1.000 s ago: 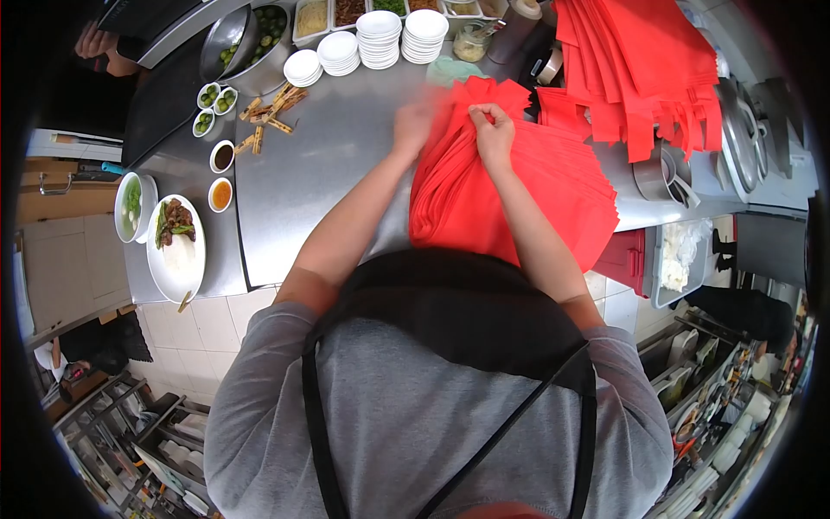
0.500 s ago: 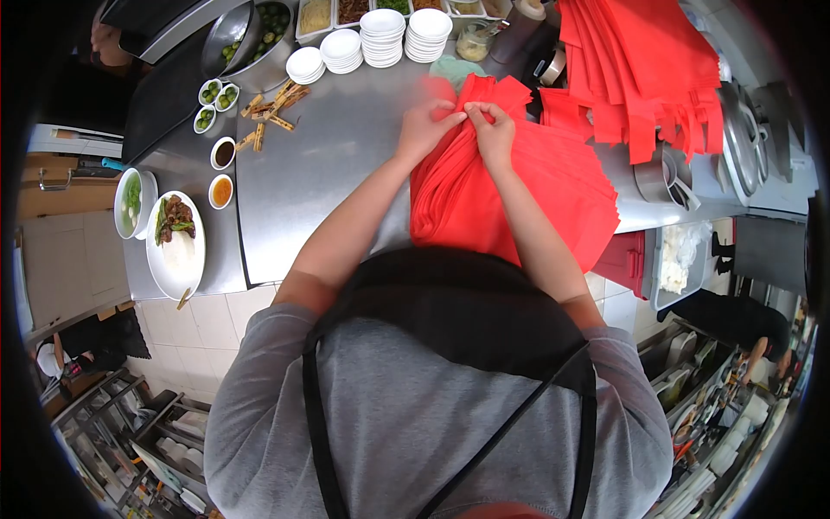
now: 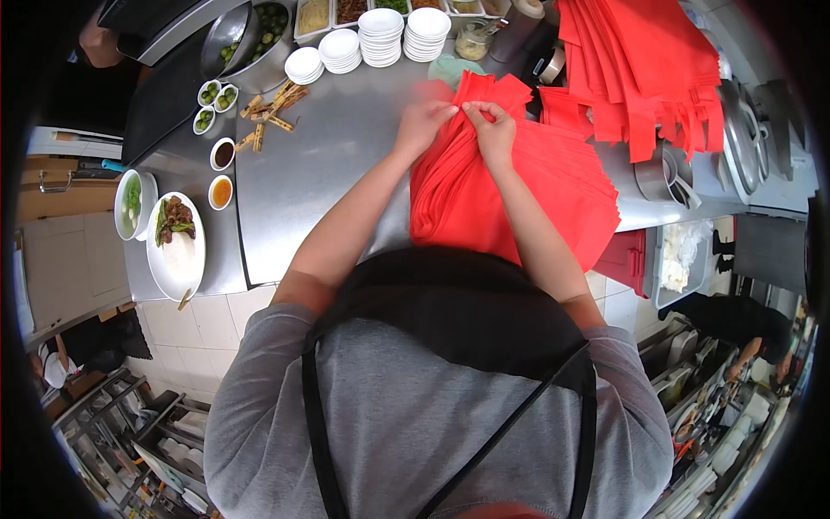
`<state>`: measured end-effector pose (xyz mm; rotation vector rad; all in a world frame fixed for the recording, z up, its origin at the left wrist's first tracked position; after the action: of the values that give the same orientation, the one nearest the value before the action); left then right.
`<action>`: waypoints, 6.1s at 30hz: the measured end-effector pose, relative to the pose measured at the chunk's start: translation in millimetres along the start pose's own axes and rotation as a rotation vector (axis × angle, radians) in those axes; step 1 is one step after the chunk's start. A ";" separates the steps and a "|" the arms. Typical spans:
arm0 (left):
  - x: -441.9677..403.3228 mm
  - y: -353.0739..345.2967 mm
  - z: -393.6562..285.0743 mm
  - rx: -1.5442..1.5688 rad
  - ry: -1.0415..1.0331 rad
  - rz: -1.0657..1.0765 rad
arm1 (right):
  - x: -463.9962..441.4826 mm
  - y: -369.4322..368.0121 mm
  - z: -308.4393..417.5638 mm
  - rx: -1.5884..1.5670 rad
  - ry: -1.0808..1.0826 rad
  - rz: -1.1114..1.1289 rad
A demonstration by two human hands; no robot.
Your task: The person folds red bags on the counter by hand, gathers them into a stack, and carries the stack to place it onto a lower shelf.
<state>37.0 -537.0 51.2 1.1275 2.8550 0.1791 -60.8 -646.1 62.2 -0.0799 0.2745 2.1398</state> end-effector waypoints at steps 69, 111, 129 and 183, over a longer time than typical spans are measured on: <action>5.5 -1.2 -25.5 -0.254 -0.056 -0.008 | 0.5 4.3 -0.5 0.010 0.035 -0.081; -3.7 5.6 9.9 -0.095 -0.212 -0.260 | -4.4 4.5 2.4 0.188 -0.003 0.007; -4.9 26.5 43.1 0.034 -0.169 -0.649 | -6.1 10.0 -14.6 0.117 -0.047 -0.027; -7.6 -8.4 2.6 -0.258 -0.098 -0.088 | -1.6 7.1 -10.5 -0.115 -0.066 -0.025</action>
<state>37.2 -548.1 47.6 0.9317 2.6917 0.4576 -66.3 -653.5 53.4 -0.0787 0.1119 2.1282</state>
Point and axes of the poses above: each hand's wrist, its own x-axis away from the middle knuckle, its own y-axis out of the back of the hand, z = x × y, the point moved 4 cm from there along -x, towards the middle knuckle, and after that the axes turned 2 degrees about -x, right-handed, at the moved point
